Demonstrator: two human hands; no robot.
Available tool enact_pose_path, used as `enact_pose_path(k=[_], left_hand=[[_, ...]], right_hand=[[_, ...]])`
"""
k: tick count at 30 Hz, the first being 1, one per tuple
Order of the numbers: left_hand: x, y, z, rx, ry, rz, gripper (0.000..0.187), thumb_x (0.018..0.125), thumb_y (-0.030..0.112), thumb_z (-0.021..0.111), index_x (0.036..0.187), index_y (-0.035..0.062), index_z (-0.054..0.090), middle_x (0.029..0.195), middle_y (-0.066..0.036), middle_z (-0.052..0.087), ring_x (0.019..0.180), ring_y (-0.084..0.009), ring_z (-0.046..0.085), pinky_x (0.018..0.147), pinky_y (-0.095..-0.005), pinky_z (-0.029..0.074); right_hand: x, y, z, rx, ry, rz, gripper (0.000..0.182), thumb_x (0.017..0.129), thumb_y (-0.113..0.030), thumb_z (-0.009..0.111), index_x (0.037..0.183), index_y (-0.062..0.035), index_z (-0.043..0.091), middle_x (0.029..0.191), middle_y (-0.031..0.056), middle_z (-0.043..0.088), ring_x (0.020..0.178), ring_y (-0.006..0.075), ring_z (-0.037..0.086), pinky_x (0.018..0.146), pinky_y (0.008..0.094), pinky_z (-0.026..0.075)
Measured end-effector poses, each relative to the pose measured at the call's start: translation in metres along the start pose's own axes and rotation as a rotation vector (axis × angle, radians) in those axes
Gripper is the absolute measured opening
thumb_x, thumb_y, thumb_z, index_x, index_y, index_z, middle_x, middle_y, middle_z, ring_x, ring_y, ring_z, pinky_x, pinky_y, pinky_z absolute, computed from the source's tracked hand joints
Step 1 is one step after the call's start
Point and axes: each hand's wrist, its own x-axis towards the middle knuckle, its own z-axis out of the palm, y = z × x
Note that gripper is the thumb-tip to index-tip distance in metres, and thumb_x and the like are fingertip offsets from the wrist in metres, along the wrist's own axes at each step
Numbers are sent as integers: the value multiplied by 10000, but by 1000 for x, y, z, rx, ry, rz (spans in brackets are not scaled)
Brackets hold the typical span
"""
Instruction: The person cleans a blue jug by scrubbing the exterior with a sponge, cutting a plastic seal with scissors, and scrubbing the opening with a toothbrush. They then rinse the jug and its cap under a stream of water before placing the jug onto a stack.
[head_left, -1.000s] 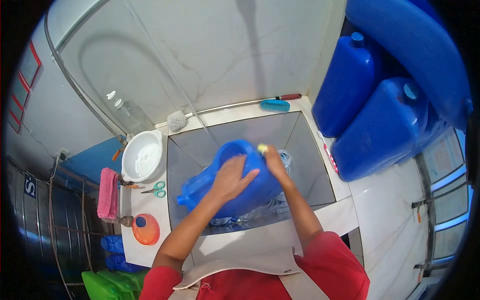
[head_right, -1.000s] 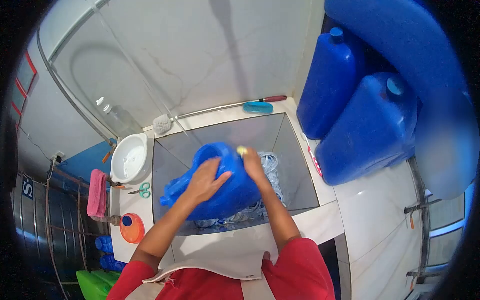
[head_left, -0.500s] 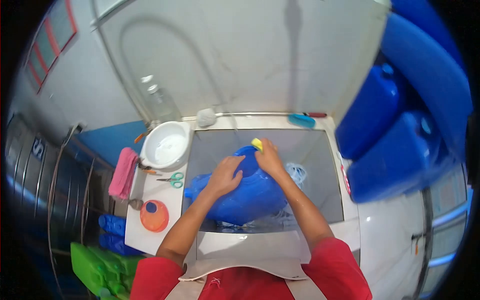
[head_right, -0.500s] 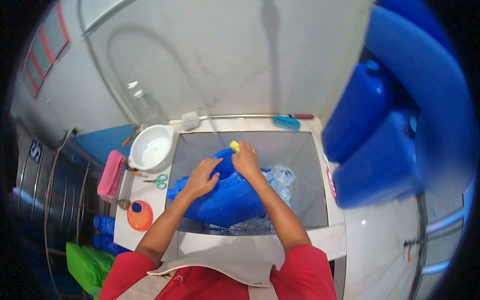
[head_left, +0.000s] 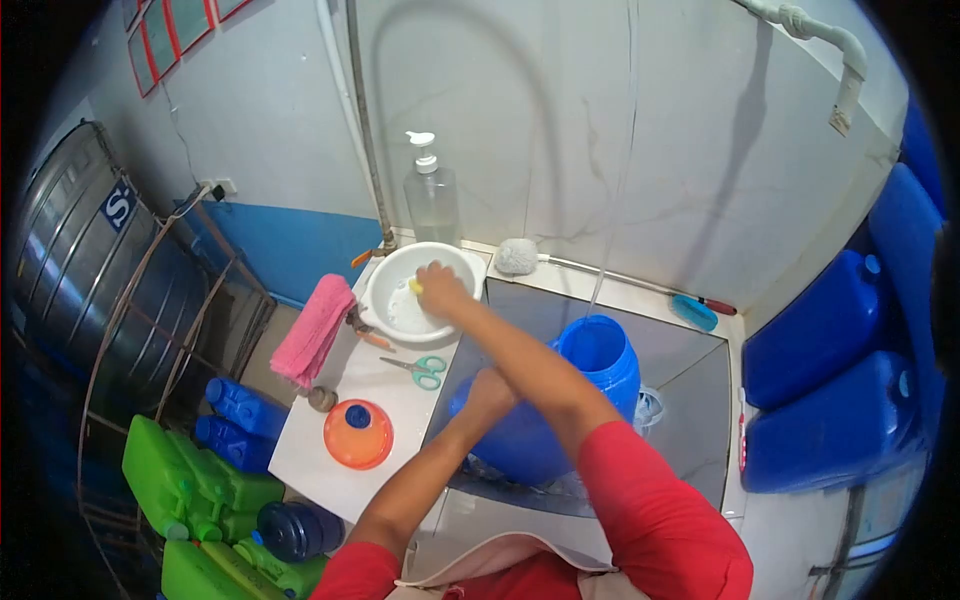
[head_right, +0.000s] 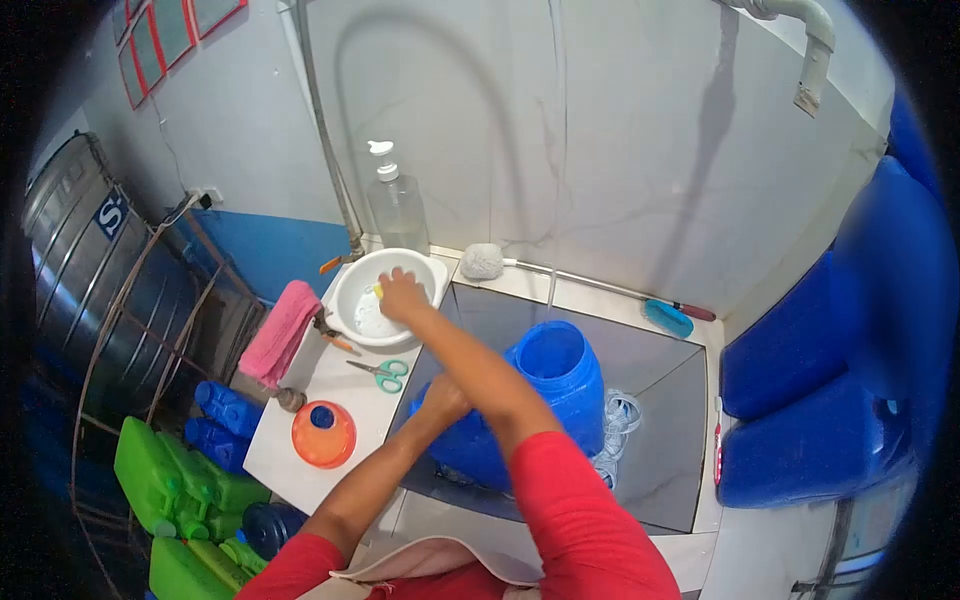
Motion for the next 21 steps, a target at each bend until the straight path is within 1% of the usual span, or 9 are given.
enact_pose_path(k=[4,7,10,12,13,15,17,19,21], left_hand=[[1,21,1,-353,69,-232,406,886,392,506,1168,103,551,1007,-201,607,965,-361,572,797,-441,443],[24,29,15,-267,-39,-85,497,830,408,592,1120,6,553,996,-185,626,900,-338,602,763,-410,462],[38,44,14,-88,-248,-387,486,811,367,639,1076,-29,546,861,-181,626,835,-315,614,723,-403,473],[28,26,30,-501,225,185,409,805,312,637,1003,-35,546,720,-172,599,756,-322,620,667,-407,485],[32,35,17,-506,230,189,409,805,312,637,1003,-35,546,720,-172,599,756,-322,620,667,-407,485],[41,64,-22,-387,-459,-636,311,789,264,627,878,-8,507,754,-164,589,768,-276,608,675,-384,488],[31,65,-17,-423,-427,-600,310,769,243,618,903,-19,522,791,-184,618,751,-317,624,671,-435,489],[20,61,9,-96,-168,-177,313,757,235,618,922,-17,535,791,-210,626,718,-357,628,646,-471,490],[10,92,2,-50,-224,-129,302,754,228,619,923,-10,542,802,-220,625,724,-366,626,638,-474,492]], right_hand=[[3,-15,26,-94,-261,105,440,826,-204,520,1263,-153,494,1355,144,361,1186,371,428,936,449,419],[-1,-24,11,19,-167,146,384,794,-188,536,1170,-116,572,1299,154,455,1162,342,477,935,409,425],[0,-31,-21,-77,-525,-60,306,762,-205,570,1031,-82,648,1091,168,600,1023,302,577,857,376,462],[-35,-20,-67,417,-340,-39,287,741,-258,595,925,-53,675,901,179,652,875,310,619,783,382,476],[-47,5,-69,395,-150,-182,315,745,-301,597,915,-47,675,896,172,657,836,333,618,754,398,476],[-93,43,-118,350,-113,-122,284,783,-281,576,913,-49,677,839,191,649,776,322,624,721,405,482],[-144,74,-167,-1,-149,29,271,799,-287,572,843,-45,686,774,204,639,697,352,625,656,421,496],[-188,110,-174,-209,-202,249,254,781,-275,586,836,-50,689,805,205,641,751,360,629,684,431,499],[-241,104,-186,-294,-384,306,251,736,-164,581,952,-87,683,924,187,644,857,334,626,746,424,489]])
